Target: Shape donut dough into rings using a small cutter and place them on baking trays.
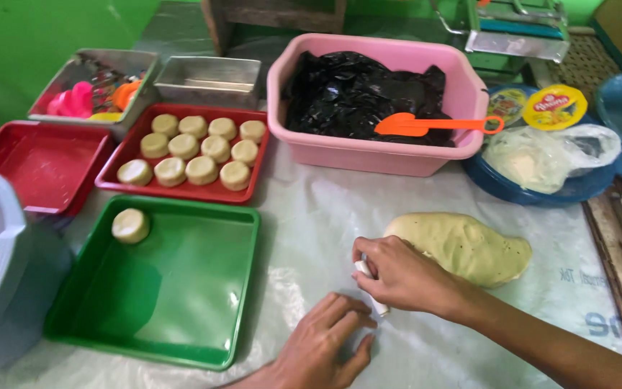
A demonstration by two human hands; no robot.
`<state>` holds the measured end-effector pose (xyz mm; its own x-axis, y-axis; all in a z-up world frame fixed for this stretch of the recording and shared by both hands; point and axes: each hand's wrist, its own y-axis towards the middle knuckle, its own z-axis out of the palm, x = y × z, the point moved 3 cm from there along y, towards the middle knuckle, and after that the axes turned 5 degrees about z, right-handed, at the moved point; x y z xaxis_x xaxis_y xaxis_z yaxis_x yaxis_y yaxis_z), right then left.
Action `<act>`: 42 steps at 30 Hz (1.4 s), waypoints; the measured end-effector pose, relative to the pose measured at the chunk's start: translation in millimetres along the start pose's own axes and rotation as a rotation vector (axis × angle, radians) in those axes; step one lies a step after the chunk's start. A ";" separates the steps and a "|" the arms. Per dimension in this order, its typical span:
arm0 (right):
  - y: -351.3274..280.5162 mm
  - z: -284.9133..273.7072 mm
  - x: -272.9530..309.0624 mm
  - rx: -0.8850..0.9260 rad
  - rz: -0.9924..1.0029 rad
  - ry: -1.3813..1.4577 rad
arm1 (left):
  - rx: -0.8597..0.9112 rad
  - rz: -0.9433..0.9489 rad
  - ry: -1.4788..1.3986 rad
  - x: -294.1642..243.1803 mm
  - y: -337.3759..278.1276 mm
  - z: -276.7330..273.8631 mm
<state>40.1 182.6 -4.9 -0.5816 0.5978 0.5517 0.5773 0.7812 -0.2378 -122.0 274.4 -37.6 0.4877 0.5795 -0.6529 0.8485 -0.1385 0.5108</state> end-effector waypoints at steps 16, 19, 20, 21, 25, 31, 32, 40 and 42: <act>9.9 -11.0 -23.7 0.059 0.010 0.795 | -0.158 -0.653 -0.157 31.9 -15.2 15.0; 9.5 -16.7 -24.6 0.105 0.009 0.859 | -0.276 -0.586 -0.147 23.1 10.9 2.0; 9.5 -17.8 -24.1 0.117 -0.014 0.859 | -0.287 -0.577 -0.177 17.2 20.9 -1.4; 9.0 -18.7 -23.5 0.128 -0.036 0.859 | -0.298 -0.567 -0.207 11.1 30.4 -4.9; 0.8 -24.0 -20.8 0.161 -0.129 0.909 | -0.203 -0.831 -0.297 2.4 43.0 3.3; -13.9 -36.0 -34.5 0.149 -0.211 0.880 | -0.163 -0.860 -0.421 -3.9 37.5 27.3; -18.1 -38.9 -36.6 0.163 -0.197 0.864 | -0.140 -0.844 -0.421 -8.0 41.6 28.9; -23.2 -44.9 -33.5 0.234 -0.148 0.793 | -0.010 -0.787 -0.393 -12.3 43.6 20.7; -21.1 -42.7 -27.4 0.237 -0.143 0.698 | 0.048 -0.782 -0.303 -8.6 37.1 15.0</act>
<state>68.3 142.1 19.1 -0.0973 0.2962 0.9502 0.3387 0.9076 -0.2482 -91.7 252.2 -21.5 -0.2161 0.2825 -0.9346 0.9695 0.1756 -0.1711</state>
